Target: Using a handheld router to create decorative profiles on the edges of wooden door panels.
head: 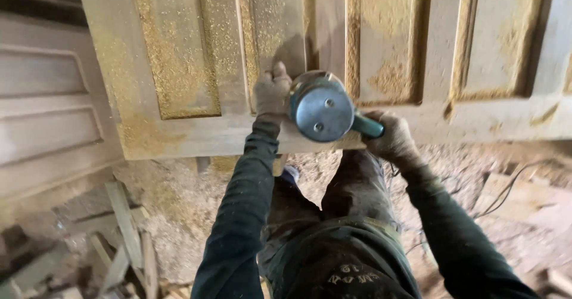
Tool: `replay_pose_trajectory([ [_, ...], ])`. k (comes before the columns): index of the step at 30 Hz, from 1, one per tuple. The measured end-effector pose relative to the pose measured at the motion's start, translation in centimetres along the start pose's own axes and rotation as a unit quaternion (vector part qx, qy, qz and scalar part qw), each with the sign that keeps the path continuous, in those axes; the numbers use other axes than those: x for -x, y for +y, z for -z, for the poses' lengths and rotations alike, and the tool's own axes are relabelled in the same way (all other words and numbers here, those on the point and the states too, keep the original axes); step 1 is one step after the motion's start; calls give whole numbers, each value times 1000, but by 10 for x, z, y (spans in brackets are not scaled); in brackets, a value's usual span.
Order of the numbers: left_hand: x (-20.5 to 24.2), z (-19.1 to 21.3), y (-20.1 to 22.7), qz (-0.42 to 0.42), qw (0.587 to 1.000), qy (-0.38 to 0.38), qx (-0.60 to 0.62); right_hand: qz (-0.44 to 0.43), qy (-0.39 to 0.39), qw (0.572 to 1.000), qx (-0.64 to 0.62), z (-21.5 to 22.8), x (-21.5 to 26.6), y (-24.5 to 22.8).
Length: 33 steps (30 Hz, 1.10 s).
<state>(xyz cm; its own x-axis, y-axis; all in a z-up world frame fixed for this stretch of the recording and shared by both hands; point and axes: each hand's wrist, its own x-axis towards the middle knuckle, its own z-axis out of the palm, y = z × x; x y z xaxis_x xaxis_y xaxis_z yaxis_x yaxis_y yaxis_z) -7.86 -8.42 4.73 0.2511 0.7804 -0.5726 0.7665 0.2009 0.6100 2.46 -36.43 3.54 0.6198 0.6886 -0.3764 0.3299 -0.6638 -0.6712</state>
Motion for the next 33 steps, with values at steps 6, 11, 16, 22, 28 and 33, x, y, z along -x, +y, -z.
replay_pose_trajectory([
  [6, -37, -11, -24, -80, 992, -47, -88, -62, 68, 995, -22, -12, 36, -31],
  [11, -39, -15, -21, -113, 985, -74, -110, -72, 88, 992, -51, -31, 50, -26],
  [16, -26, -5, -4, -132, 984, -75, -97, -85, 99, 990, -46, -43, 53, -21],
  [22, -22, -1, 3, -125, 984, -81, -103, -125, 91, 986, -66, -54, 61, -32],
  [28, -22, 9, 2, -134, 981, -94, -103, -135, 107, 981, -84, -52, 67, -66],
  [33, -50, 14, -9, -158, 974, -103, -127, -162, 121, 972, -117, -76, 71, -76],
])
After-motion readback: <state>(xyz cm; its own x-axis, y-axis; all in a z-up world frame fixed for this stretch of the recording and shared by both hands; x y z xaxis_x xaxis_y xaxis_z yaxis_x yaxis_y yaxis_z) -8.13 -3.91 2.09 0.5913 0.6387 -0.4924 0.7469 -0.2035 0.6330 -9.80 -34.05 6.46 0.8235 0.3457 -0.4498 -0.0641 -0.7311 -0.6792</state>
